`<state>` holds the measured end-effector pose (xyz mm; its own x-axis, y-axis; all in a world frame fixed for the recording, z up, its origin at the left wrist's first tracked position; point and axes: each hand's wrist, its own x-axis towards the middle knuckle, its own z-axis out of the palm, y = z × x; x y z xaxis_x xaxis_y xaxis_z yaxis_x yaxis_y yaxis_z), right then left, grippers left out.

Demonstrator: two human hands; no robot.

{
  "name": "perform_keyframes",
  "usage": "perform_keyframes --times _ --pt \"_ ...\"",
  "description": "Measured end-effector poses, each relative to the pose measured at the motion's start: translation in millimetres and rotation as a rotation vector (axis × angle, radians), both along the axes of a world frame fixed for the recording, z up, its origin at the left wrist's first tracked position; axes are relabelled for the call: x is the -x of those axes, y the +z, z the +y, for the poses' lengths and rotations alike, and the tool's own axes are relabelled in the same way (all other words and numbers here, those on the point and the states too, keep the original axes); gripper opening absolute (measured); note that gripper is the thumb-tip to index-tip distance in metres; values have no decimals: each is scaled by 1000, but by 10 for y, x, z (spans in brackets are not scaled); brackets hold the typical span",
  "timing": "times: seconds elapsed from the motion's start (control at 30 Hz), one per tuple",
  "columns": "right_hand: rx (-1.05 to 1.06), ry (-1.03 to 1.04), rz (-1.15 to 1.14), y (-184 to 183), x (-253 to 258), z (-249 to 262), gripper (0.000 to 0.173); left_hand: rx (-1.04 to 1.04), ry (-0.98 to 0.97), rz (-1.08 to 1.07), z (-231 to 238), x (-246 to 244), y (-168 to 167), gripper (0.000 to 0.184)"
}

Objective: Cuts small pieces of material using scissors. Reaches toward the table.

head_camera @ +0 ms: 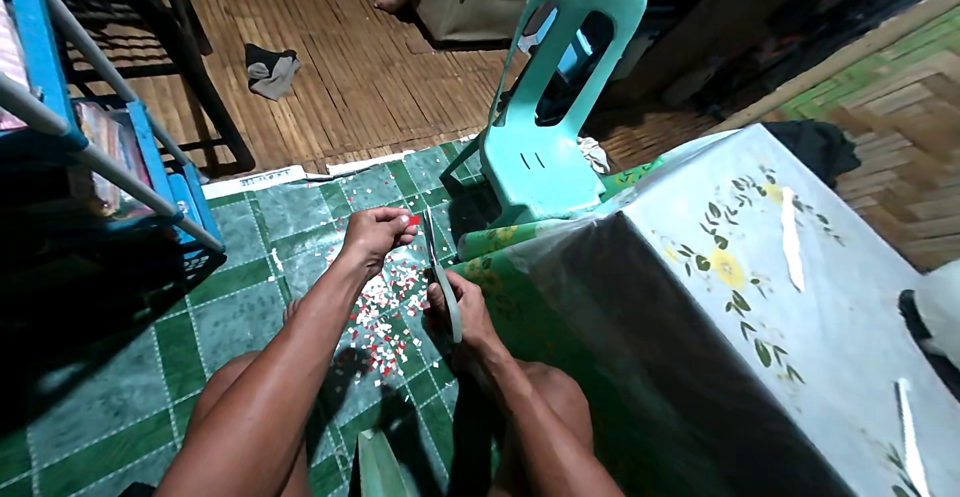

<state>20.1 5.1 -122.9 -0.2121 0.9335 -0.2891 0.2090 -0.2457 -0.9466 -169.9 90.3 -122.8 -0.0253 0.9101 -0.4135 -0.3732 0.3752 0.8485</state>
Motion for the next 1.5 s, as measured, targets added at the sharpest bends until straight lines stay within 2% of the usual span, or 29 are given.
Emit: perform_keyframes --times 0.47,0.63,1.0,1.17,1.33,1.5 --pt "-49 22 10 -37 18 -14 44 22 -92 47 -25 -8 51 16" --pt "-71 -27 29 -21 17 -20 41 26 -86 68 -18 9 52 15" --pt "-66 73 42 -80 29 -18 54 -13 -70 73 -21 -10 31 14" --pt "-69 19 6 -52 40 -34 44 -13 -79 99 -23 -14 49 17" --pt "-74 -12 39 -45 48 -43 45 -27 -57 81 -17 -4 50 18" --pt "-92 42 76 -74 18 -25 50 -55 -60 36 -24 -11 52 17"
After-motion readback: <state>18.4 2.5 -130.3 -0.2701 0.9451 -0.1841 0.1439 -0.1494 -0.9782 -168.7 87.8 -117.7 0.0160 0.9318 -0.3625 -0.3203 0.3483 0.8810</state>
